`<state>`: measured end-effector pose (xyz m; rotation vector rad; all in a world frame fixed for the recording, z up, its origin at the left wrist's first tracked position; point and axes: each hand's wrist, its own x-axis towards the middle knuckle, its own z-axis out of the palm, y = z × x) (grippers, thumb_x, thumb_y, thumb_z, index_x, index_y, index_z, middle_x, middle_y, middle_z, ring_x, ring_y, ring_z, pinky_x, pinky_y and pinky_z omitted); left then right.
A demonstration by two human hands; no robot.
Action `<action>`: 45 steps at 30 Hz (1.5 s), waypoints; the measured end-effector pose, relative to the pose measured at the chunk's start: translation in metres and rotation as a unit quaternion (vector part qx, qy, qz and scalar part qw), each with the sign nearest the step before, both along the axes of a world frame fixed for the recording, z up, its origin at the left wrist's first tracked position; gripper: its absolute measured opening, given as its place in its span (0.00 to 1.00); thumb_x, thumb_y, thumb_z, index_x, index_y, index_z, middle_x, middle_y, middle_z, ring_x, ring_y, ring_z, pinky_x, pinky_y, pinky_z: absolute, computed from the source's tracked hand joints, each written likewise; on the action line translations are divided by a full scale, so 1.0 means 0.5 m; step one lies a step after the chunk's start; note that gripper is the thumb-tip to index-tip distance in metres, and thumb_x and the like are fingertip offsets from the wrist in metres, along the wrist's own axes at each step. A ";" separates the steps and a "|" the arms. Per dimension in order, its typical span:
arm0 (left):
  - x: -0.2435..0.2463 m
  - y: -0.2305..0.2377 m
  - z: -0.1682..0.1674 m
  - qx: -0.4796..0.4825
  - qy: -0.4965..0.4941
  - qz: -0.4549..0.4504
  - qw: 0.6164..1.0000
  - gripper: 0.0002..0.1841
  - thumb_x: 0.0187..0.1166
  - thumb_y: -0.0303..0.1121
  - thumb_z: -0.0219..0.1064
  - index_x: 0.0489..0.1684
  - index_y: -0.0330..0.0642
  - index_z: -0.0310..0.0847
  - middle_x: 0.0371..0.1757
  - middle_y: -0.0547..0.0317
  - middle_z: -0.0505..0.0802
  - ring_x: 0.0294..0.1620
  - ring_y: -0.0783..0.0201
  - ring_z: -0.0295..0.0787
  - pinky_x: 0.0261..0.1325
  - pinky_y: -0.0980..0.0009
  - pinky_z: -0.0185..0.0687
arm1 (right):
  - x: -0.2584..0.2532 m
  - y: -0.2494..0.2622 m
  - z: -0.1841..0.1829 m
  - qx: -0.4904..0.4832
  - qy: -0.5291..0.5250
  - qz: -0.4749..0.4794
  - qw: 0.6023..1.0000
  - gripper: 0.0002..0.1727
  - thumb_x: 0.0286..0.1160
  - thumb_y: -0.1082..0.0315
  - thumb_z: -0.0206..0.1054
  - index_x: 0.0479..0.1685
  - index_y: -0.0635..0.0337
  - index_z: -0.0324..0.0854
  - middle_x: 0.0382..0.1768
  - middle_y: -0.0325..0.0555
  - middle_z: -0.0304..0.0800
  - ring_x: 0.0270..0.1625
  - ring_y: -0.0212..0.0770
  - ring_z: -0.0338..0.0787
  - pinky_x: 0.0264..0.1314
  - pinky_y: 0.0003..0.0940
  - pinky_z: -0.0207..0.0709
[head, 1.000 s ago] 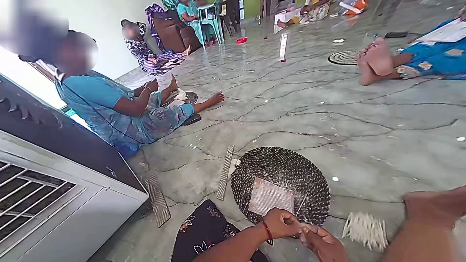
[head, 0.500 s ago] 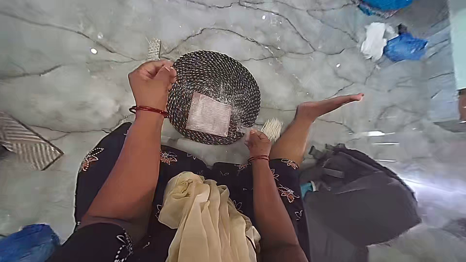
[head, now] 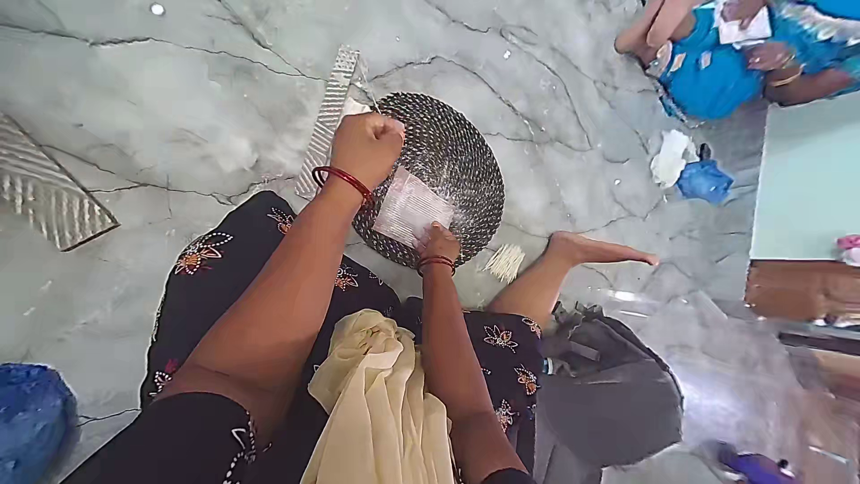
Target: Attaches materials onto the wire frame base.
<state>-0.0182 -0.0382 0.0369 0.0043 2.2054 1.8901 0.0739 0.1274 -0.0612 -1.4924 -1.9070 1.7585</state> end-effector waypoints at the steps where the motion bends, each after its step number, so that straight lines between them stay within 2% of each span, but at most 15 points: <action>1: -0.004 -0.001 -0.002 -0.027 -0.008 -0.010 1.000 0.16 0.86 0.32 0.60 0.60 0.32 0.88 0.53 0.46 0.94 0.51 0.59 0.89 0.61 0.57 0.82 | 0.004 0.005 0.001 0.016 -0.008 0.028 0.999 0.19 0.91 0.64 0.59 0.71 0.67 0.78 0.55 0.60 0.87 0.39 0.44 0.90 0.40 0.40 0.87; 4: -0.009 0.012 -0.006 -0.097 -0.043 -0.057 0.993 0.17 0.88 0.33 0.57 0.62 0.31 0.87 0.57 0.39 0.92 0.58 0.48 0.88 0.66 0.46 0.77 | 0.023 0.030 0.009 0.114 -0.029 0.076 0.990 0.21 0.89 0.67 0.60 0.75 0.67 0.75 0.64 0.63 0.86 0.53 0.50 0.91 0.55 0.48 0.87; 7: -0.010 0.042 -0.024 -0.159 -0.080 -0.128 0.976 0.19 0.89 0.33 0.56 0.64 0.28 0.85 0.62 0.31 0.90 0.68 0.37 0.85 0.72 0.36 0.72 | 0.034 0.059 0.019 0.186 -0.045 0.080 0.978 0.26 0.87 0.70 0.62 0.82 0.68 0.69 0.74 0.62 0.81 0.73 0.51 0.84 0.74 0.48 0.77; 9: -0.009 0.061 -0.040 -0.210 -0.092 -0.182 0.956 0.19 0.88 0.32 0.55 0.65 0.27 0.84 0.66 0.28 0.88 0.74 0.34 0.82 0.74 0.31 0.70 | 0.041 0.064 0.031 0.214 -0.088 0.101 0.968 0.29 0.86 0.70 0.63 0.86 0.67 0.65 0.76 0.62 0.80 0.77 0.53 0.81 0.79 0.49 0.72; 11: -0.002 0.077 -0.048 -0.253 -0.091 -0.217 0.938 0.15 0.86 0.30 0.56 0.56 0.24 0.82 0.63 0.26 0.87 0.71 0.31 0.82 0.69 0.29 0.71 | 0.043 0.067 0.036 0.225 -0.146 0.148 0.952 0.34 0.85 0.69 0.65 0.89 0.64 0.61 0.77 0.62 0.80 0.77 0.56 0.81 0.79 0.54 0.72; 15: 0.012 0.105 -0.070 -0.293 -0.125 -0.241 0.917 0.25 0.84 0.31 0.61 0.75 0.21 0.72 0.73 0.23 0.81 0.80 0.31 0.76 0.77 0.31 0.69 | 0.039 0.065 0.029 0.238 -0.206 0.202 0.927 0.38 0.81 0.65 0.69 0.90 0.61 0.60 0.77 0.60 0.81 0.77 0.59 0.82 0.79 0.59 0.72; 17: 0.017 0.114 -0.084 -0.290 -0.151 -0.239 0.915 0.27 0.84 0.31 0.63 0.76 0.20 0.70 0.75 0.23 0.80 0.80 0.32 0.76 0.79 0.33 0.68 | 0.037 0.061 0.029 0.245 -0.227 0.223 0.916 0.39 0.81 0.64 0.70 0.91 0.59 0.58 0.77 0.60 0.81 0.77 0.61 0.82 0.78 0.60 0.73; 20: 0.024 0.121 -0.080 -0.303 -0.170 -0.246 0.905 0.23 0.86 0.32 0.61 0.69 0.17 0.75 0.71 0.21 0.82 0.78 0.31 0.78 0.77 0.32 0.69 | 0.043 0.063 0.027 0.246 -0.240 0.248 0.906 0.40 0.82 0.63 0.69 0.93 0.57 0.56 0.75 0.62 0.83 0.76 0.63 0.82 0.78 0.62 0.72; 24: 0.025 0.122 -0.077 -0.349 -0.174 -0.215 0.895 0.23 0.87 0.37 0.61 0.62 0.16 0.77 0.69 0.21 0.83 0.77 0.30 0.79 0.74 0.32 0.71 | 0.059 0.074 0.021 0.266 -0.215 0.260 0.903 0.35 0.83 0.64 0.68 0.89 0.61 0.62 0.76 0.62 0.81 0.79 0.62 0.79 0.81 0.60 0.70; 27: 0.029 0.131 -0.103 -0.396 -0.124 -0.186 0.891 0.33 0.81 0.41 0.72 0.72 0.17 0.72 0.75 0.21 0.79 0.82 0.28 0.73 0.78 0.30 0.68 | 0.063 0.068 0.019 0.332 -0.170 0.286 0.882 0.24 0.84 0.64 0.66 0.75 0.65 0.79 0.76 0.67 0.80 0.83 0.63 0.74 0.87 0.56 0.62; 30: 0.031 0.138 -0.133 -0.420 -0.088 -0.165 0.888 0.51 0.70 0.49 0.81 0.86 0.22 0.59 0.85 0.23 0.69 0.89 0.27 0.59 0.80 0.26 0.60 | 0.048 0.060 0.008 0.347 -0.133 0.319 0.872 0.16 0.84 0.63 0.65 0.62 0.61 0.90 0.64 0.64 0.88 0.73 0.62 0.83 0.78 0.58 0.71; 34: 0.033 0.149 -0.138 -0.455 -0.109 -0.190 0.863 0.60 0.62 0.54 0.86 0.89 0.24 0.53 0.89 0.26 0.64 0.91 0.29 0.56 0.81 0.25 0.59 | 0.021 0.050 0.012 0.316 -0.165 0.375 0.856 0.16 0.86 0.65 0.64 0.64 0.55 0.90 0.62 0.58 0.91 0.70 0.57 0.86 0.75 0.57 0.75; 40: 0.042 0.174 -0.151 -0.497 -0.114 -0.206 0.835 0.65 0.60 0.55 0.86 0.93 0.24 0.45 0.94 0.28 0.54 0.96 0.31 0.45 0.83 0.23 0.53 | 0.012 0.048 -0.004 0.320 -0.202 0.411 0.830 0.17 0.84 0.65 0.65 0.68 0.48 0.89 0.65 0.57 0.89 0.70 0.59 0.86 0.70 0.62 0.76; 43: 0.044 0.181 -0.159 -0.511 -0.110 -0.206 0.827 0.67 0.60 0.56 0.86 0.93 0.23 0.43 0.94 0.26 0.52 0.96 0.31 0.43 0.84 0.24 0.52 | 0.007 0.042 -0.008 0.345 -0.219 0.419 0.811 0.15 0.85 0.62 0.64 0.63 0.48 0.90 0.63 0.55 0.90 0.68 0.58 0.88 0.67 0.61 0.77; 45: 0.045 0.182 -0.159 -0.512 -0.108 -0.209 0.826 0.66 0.62 0.55 0.85 0.93 0.22 0.43 0.94 0.26 0.51 0.96 0.31 0.42 0.84 0.23 0.50 | 0.004 0.038 -0.009 0.368 -0.220 0.428 0.796 0.15 0.86 0.62 0.62 0.58 0.55 0.91 0.61 0.57 0.91 0.67 0.59 0.88 0.67 0.62 0.77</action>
